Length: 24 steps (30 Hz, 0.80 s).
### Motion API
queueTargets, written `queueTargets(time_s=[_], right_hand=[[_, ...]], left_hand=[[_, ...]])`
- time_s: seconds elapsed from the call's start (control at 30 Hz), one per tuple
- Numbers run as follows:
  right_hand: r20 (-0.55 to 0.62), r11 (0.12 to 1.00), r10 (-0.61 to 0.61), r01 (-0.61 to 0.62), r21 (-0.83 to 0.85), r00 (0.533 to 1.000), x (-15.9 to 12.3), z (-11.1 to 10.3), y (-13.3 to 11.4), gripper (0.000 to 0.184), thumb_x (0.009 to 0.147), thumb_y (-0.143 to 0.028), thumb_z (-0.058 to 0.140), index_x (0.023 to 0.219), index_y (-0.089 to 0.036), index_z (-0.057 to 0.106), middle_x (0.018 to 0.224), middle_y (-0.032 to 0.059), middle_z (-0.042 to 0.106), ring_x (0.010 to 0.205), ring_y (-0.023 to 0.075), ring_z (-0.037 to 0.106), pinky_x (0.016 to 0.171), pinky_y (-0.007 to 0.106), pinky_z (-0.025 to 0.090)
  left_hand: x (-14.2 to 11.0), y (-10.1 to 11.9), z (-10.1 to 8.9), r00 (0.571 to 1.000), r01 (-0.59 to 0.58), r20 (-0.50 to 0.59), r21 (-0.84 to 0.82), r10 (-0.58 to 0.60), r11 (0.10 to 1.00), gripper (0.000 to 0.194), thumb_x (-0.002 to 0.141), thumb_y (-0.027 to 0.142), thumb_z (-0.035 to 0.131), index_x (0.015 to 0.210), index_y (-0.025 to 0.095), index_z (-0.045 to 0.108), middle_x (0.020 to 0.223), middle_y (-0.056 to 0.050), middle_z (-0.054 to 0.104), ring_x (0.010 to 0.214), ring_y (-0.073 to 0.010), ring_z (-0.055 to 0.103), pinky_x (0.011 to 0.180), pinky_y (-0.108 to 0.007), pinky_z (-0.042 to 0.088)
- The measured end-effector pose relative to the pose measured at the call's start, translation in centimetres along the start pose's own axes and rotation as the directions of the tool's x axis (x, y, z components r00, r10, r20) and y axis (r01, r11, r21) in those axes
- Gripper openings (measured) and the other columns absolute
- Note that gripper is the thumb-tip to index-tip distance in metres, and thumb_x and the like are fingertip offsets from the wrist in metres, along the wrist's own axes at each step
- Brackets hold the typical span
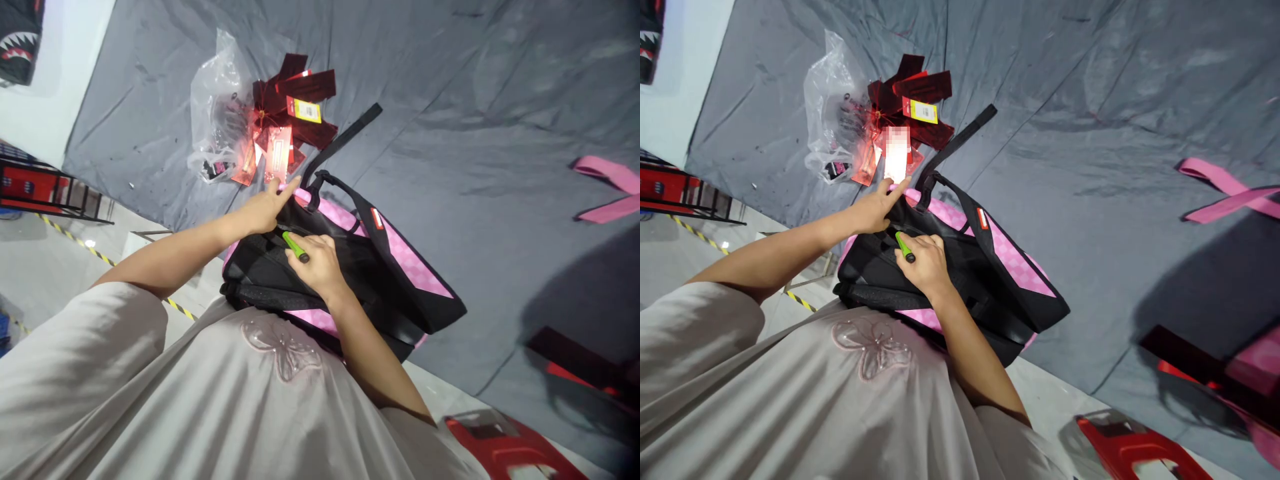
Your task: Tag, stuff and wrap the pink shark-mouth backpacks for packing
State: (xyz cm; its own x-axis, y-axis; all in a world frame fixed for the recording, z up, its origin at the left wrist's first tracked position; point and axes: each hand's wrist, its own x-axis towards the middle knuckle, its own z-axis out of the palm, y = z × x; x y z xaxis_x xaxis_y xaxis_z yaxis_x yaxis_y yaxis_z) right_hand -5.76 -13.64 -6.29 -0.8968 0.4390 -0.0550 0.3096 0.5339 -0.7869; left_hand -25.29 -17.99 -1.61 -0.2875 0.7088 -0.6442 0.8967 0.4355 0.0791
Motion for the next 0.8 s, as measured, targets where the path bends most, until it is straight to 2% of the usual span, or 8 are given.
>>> queueTargets(time_s=[0.27,0.47,0.6,0.73,0.8], right_hand=[[0.064,0.999,0.048,-0.046,-0.022,0.997,1.4,0.1,-0.9,0.033,0.09,-0.026,0.062,0.122,-0.023,0.07,0.11,0.0068,0.075,0.103,0.0244,0.066,0.097,0.045,0.037],[0.132,1.0,0.017,-0.014,-0.019,0.991,2.2,-0.2,-1.0,0.036,0.09,-0.024,0.062,0.125,-0.02,0.068,0.113,0.0076,0.075,0.103,0.0232,0.067,0.095,0.042,0.039],[0.123,0.995,0.042,-0.03,-0.097,0.992,2.0,-0.5,-0.9,0.036,0.09,-0.024,0.06,0.126,-0.021,0.068,0.109,0.0079,0.076,0.102,0.0258,0.066,0.093,0.043,0.04],[0.151,0.998,0.026,-0.018,-0.058,0.988,2.2,0.1,-1.5,0.035,0.089,-0.024,0.061,0.123,-0.022,0.069,0.11,0.0068,0.075,0.102,0.0239,0.066,0.093,0.042,0.04],[0.119,0.996,0.048,-0.038,-0.082,0.992,2.1,0.4,-1.9,0.035,0.091,-0.023,0.058,0.124,-0.021,0.068,0.109,0.0082,0.075,0.102,0.025,0.065,0.093,0.042,0.04]], left_hand=[[1.0,-1.2,0.5,0.998,-0.065,0.007,-0.023,0.065,0.998,0.119,0.078,0.012,0.063,0.153,0.033,-0.027,0.162,-0.021,0.009,0.11,-0.0251,0.063,0.091,-0.034,0.049],[0.7,-0.7,-0.1,0.999,-0.031,0.013,-0.009,0.031,0.999,0.113,0.079,0.01,0.061,0.157,0.031,-0.018,0.159,-0.021,0.016,0.108,-0.0255,0.064,0.089,-0.033,0.05],[0.7,-0.7,0.0,0.999,-0.032,0.01,-0.021,0.032,0.999,0.112,0.08,0.011,0.059,0.157,0.032,-0.019,0.16,-0.02,0.015,0.11,-0.0263,0.063,0.09,-0.034,0.05],[1.0,-1.2,0.7,0.998,-0.057,-0.019,-0.032,0.056,0.998,0.117,0.08,0.012,0.063,0.154,0.032,-0.025,0.161,-0.021,0.01,0.115,-0.0275,0.06,0.094,-0.036,0.049],[1.0,-1.2,0.9,0.998,-0.06,-0.027,-0.039,0.059,0.997,0.118,0.081,0.014,0.063,0.153,0.033,-0.028,0.162,-0.021,0.006,0.116,-0.0277,0.059,0.095,-0.037,0.049]])
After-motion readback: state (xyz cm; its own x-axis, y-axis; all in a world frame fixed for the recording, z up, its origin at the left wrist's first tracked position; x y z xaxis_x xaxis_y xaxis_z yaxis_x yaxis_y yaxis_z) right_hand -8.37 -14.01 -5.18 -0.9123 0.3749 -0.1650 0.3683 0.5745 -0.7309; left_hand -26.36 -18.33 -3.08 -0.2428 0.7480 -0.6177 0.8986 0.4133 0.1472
